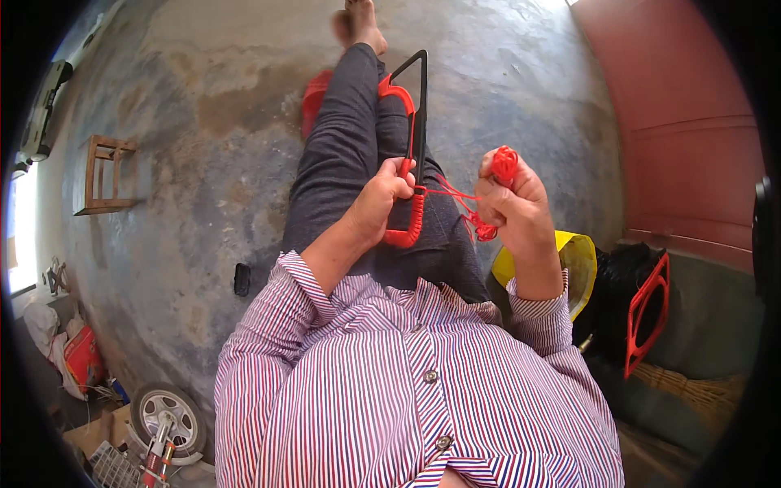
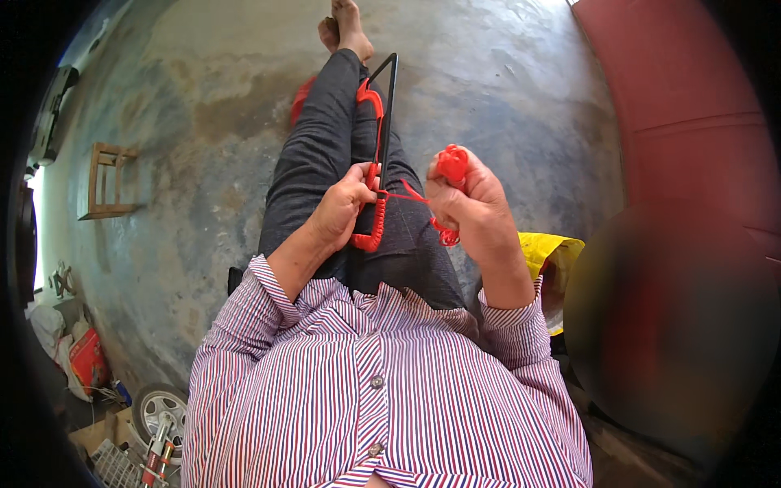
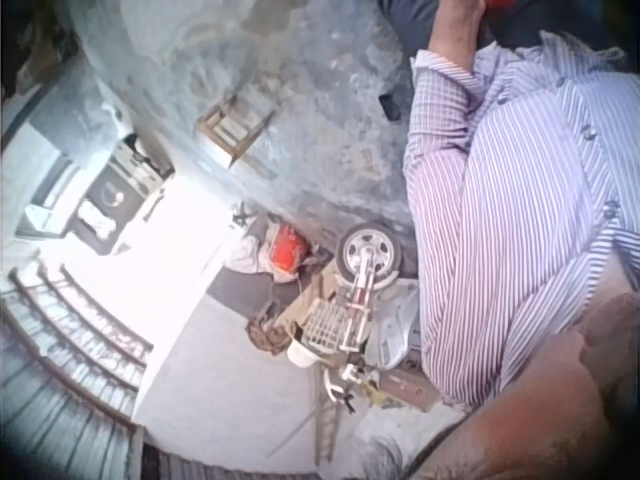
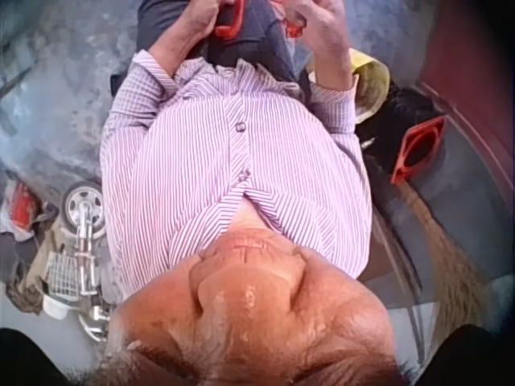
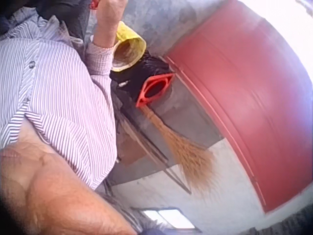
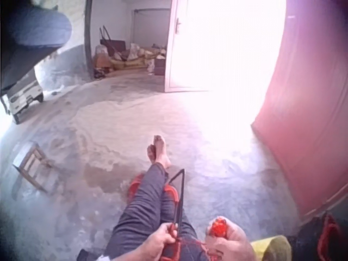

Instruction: Weaving red plastic cord around a circular black frame to create a chair or stool seat.

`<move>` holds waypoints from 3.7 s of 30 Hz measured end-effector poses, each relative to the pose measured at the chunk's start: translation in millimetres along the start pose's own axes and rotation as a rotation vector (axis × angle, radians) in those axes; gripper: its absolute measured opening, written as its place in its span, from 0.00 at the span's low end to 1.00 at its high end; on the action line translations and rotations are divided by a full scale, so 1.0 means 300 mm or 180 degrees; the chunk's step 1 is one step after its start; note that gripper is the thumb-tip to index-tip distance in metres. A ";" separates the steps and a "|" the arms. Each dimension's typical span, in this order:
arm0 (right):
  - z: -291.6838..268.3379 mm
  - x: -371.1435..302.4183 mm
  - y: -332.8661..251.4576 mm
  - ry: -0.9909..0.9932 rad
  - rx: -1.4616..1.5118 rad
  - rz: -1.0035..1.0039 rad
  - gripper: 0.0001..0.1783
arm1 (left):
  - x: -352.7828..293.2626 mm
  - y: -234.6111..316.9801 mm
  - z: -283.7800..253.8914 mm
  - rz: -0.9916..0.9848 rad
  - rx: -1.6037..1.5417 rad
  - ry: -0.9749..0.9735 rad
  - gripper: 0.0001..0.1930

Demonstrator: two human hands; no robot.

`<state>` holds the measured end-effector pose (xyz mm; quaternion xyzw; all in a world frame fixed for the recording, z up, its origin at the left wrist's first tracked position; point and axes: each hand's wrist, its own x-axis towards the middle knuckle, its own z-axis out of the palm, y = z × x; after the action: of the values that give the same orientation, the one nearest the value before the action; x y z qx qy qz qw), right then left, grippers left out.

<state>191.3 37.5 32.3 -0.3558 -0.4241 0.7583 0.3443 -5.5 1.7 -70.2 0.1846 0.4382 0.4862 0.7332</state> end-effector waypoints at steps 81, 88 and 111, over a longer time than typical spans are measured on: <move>0.010 -0.063 0.186 -0.0255 0.1018 0.0914 0.27 | -0.155 0.090 0.189 0.2308 0.2763 -0.0705 0.12; -0.113 0.076 0.130 -0.0352 0.1024 0.0610 0.11 | -0.127 0.225 0.051 0.1161 -0.0597 -0.0703 0.07; -0.446 -0.171 -0.173 0.0378 0.1369 -0.1312 0.06 | 0.056 0.003 -0.012 0.0006 0.0548 -0.0178 0.24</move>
<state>340.2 69.4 39.3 -0.2249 -0.2961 0.7228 0.5825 -6.7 16.2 -79.3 0.2608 0.4575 0.4421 0.7261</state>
